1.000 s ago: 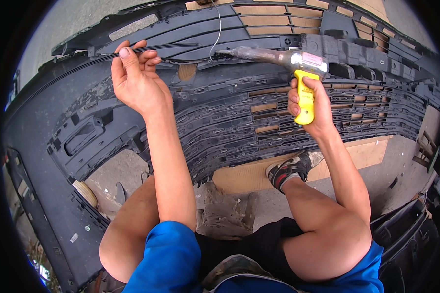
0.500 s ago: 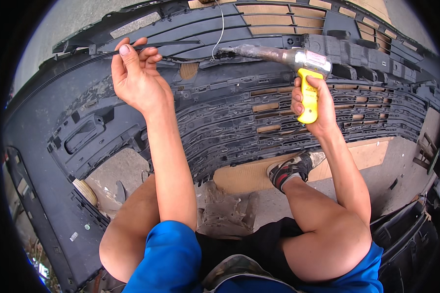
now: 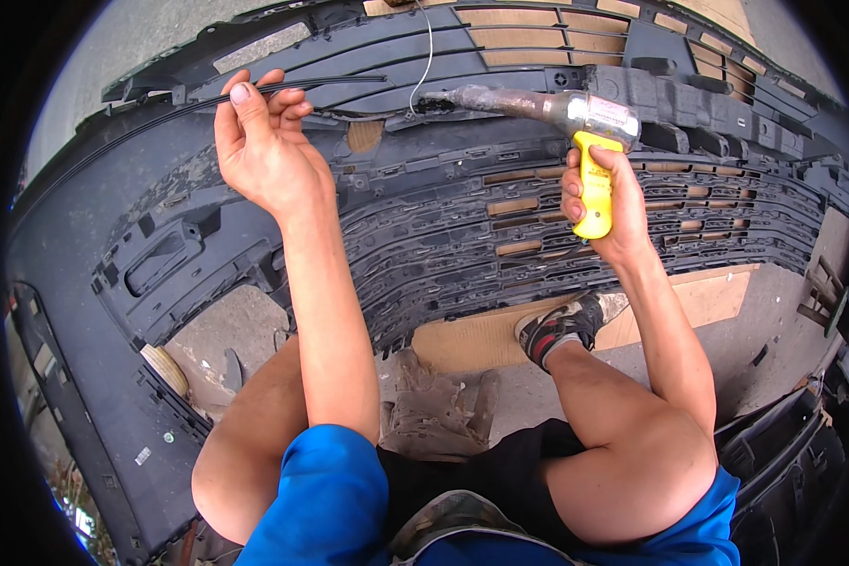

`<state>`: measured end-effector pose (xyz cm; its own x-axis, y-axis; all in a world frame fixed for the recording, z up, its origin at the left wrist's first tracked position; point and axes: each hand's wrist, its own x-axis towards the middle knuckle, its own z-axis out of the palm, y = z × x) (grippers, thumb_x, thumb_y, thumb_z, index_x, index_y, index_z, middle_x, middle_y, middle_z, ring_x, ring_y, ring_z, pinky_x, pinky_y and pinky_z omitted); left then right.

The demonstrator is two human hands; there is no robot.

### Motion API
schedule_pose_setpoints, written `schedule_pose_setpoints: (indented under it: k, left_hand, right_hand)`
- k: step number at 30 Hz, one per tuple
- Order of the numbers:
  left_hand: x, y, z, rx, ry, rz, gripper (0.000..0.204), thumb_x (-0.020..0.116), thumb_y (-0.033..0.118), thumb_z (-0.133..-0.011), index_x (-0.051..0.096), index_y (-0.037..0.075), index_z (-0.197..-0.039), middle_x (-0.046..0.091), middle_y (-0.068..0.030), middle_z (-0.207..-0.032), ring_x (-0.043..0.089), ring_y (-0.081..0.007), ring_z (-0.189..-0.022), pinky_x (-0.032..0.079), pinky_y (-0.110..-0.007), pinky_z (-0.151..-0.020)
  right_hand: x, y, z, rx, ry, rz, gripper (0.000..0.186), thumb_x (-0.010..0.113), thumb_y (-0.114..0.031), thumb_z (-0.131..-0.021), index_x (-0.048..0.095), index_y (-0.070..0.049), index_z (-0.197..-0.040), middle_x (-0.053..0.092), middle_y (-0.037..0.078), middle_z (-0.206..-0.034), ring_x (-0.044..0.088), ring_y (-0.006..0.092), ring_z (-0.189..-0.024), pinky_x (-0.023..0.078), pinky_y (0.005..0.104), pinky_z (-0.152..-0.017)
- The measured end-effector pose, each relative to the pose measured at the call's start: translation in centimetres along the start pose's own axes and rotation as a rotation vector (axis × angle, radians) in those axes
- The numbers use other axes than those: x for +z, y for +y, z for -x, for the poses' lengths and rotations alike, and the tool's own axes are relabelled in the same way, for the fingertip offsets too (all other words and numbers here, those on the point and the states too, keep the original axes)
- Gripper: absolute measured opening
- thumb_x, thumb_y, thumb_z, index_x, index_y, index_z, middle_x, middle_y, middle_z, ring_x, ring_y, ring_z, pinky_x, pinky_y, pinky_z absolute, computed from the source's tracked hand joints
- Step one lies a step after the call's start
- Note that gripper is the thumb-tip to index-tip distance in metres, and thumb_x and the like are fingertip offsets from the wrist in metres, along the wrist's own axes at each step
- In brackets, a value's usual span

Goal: The person uses a yellow heat gun to apply heat to a black plastic car grille while holding a thin black strip against the heated area. The person repeatedly moves the heat gun along different sections of the grille and adjusts the strip with their left hand.

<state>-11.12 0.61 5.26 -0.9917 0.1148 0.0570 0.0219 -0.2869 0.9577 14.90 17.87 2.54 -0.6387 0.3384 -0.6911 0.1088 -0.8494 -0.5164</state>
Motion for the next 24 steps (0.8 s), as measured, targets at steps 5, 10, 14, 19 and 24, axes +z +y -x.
schedule_pose_setpoints:
  k: [5, 10, 14, 19, 24]
  left_hand:
    - [0.11, 0.06, -0.02, -0.002, 0.002, -0.008, 0.023, 0.054, 0.016, -0.102, 0.056, -0.004, -0.114, 0.066, -0.0187, -0.099, 0.061, -0.0172, -0.073, 0.05, -0.028, -0.064]
    - [0.02, -0.04, -0.09, -0.001, 0.001, -0.007, 0.023, 0.054, 0.016, -0.102, 0.056, -0.004, -0.115, 0.066, -0.0187, -0.099, 0.061, -0.0174, -0.073, 0.05, -0.028, -0.064]
    - [0.04, -0.13, -0.03, -0.001, -0.001, -0.002, 0.023, 0.054, 0.016, -0.102, 0.057, -0.004, -0.115, 0.066, -0.0188, -0.099, 0.061, -0.0175, -0.073, 0.05, -0.028, -0.064]
    - [0.14, -0.09, 0.03, -0.008, 0.004, -0.007, 0.023, 0.054, 0.016, -0.102, 0.057, -0.004, -0.115, 0.066, -0.0187, -0.099, 0.06, -0.0174, -0.073, 0.05, -0.028, -0.064]
    - [0.01, 0.07, -0.11, 0.002, 0.005, 0.001, 0.023, 0.054, 0.016, -0.102, 0.057, -0.004, -0.114, 0.066, -0.0189, -0.099, 0.06, -0.0175, -0.072, 0.05, -0.028, -0.064]
  right_hand:
    - [0.16, -0.03, -0.31, 0.008, -0.006, 0.022, 0.028, 0.051, -0.03, -0.096, 0.054, -0.003, -0.097, 0.054, 0.006, -0.068, 0.05, 0.014, -0.052, 0.043, 0.0254, -0.049]
    - [-0.01, 0.02, -0.12, 0.003, 0.015, 0.046, 0.028, 0.051, -0.03, -0.096, 0.055, -0.003, -0.096, 0.054, 0.006, -0.068, 0.05, 0.0141, -0.052, 0.043, 0.0253, -0.048]
    - [0.14, -0.34, 0.02, -0.001, 0.018, 0.016, 0.027, 0.051, -0.03, -0.096, 0.055, -0.003, -0.096, 0.054, 0.006, -0.068, 0.05, 0.0141, -0.051, 0.043, 0.0253, -0.048]
    - [0.91, -0.15, -0.11, 0.003, 0.014, 0.083, 0.027, 0.051, -0.029, -0.095, 0.055, -0.002, -0.096, 0.054, 0.006, -0.068, 0.05, 0.0144, -0.052, 0.043, 0.026, -0.048]
    - [0.52, -0.19, 0.05, 0.001, 0.048, 0.026, 0.027, 0.05, -0.029, -0.095, 0.054, -0.002, -0.097, 0.054, 0.006, -0.067, 0.049, 0.0148, -0.05, 0.043, 0.0267, -0.048]
